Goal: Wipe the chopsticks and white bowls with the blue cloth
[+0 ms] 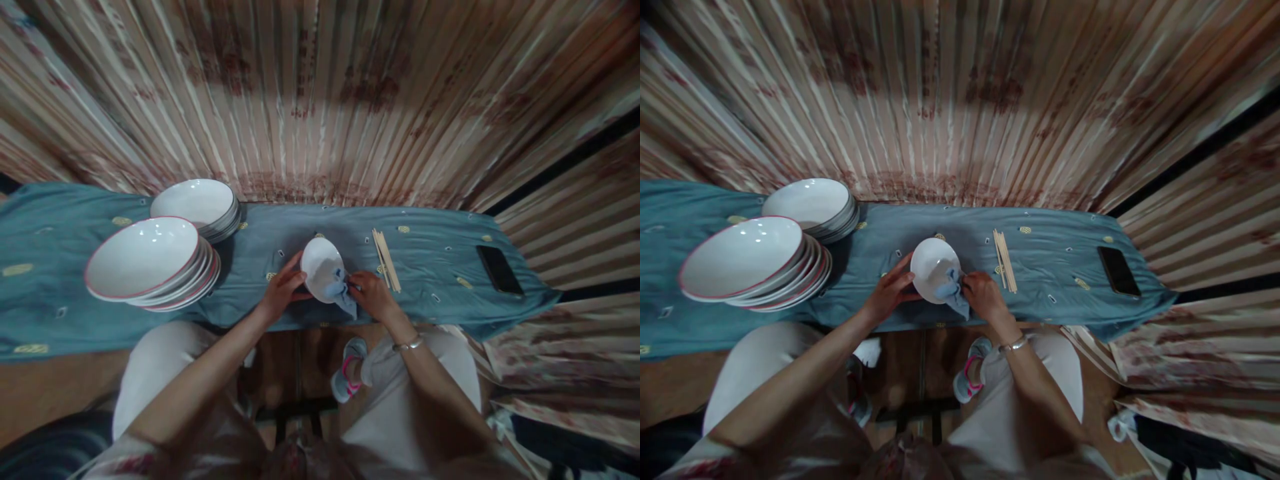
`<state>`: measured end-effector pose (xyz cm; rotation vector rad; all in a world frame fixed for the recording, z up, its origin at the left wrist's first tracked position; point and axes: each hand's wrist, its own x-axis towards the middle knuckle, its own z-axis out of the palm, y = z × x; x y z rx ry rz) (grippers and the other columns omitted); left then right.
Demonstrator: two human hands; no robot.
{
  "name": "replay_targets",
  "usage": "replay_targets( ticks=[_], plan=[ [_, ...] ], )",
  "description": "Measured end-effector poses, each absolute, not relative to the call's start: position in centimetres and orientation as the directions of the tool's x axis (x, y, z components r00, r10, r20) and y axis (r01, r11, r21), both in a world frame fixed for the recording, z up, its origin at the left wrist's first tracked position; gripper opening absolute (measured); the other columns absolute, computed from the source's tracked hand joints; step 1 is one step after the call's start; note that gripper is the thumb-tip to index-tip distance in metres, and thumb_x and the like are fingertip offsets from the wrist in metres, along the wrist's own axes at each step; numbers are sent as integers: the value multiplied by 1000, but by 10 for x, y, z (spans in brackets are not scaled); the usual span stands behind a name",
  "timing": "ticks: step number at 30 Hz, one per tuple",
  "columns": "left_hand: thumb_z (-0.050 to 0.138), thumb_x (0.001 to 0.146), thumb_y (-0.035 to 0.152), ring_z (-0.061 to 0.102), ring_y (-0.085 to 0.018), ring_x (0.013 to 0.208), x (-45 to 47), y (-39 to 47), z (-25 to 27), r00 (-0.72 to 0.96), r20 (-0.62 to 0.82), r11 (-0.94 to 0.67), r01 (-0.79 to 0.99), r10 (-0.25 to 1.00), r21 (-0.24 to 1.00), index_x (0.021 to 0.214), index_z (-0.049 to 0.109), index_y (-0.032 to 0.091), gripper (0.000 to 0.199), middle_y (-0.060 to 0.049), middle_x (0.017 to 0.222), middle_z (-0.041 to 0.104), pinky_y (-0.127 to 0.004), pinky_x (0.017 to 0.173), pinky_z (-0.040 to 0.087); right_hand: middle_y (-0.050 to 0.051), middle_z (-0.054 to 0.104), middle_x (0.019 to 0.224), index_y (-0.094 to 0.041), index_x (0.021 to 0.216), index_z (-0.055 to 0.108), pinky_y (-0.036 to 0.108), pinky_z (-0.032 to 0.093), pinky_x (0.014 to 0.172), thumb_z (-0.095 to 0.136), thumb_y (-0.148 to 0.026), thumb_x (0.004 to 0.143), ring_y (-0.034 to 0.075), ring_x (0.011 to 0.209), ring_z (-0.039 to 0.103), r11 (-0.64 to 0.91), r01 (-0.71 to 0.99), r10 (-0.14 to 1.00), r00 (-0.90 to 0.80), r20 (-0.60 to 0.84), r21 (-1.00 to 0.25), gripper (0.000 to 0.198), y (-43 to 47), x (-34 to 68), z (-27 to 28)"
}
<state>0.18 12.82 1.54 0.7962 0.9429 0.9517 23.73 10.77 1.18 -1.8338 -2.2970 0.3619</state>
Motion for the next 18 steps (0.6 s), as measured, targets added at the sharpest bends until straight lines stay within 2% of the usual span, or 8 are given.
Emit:
replay_targets(
  ticks=[5,11,14,18],
  plan=[
    [76,68,37,56,-38,117,2,128,16,250,-317,384,-302,915,872,137,53,32,72,-6,121,67,-50,76,60,9,69,109,-18,93,72,37,50,92,62,-17,86,23,102,63,314,872,949,-288,127,-374,12,97,241,4],
    [75,69,35,59,-34,111,3,126,19,247,-335,401,-300,909,866,140,48,29,76,-5,114,69,-50,78,59,9,70,103,-19,91,72,35,52,87,60,-20,89,20,96,65,480,738,877,-417,238,-474,12,86,230,8],
    [74,69,36,61,-31,104,4,125,19,247,-332,397,-291,910,871,142,46,27,79,-5,110,70,-47,75,59,8,70,103,-19,92,72,33,52,89,60,-22,90,19,98,65,487,676,870,-432,239,-553,13,82,219,12],
    [73,69,39,63,-24,88,4,124,19,218,-320,370,-253,922,894,141,48,28,78,-4,105,70,-35,66,57,8,71,103,-19,92,72,32,50,91,59,-26,91,18,100,65,444,616,888,-399,228,-651,15,81,204,19]
  ],
)
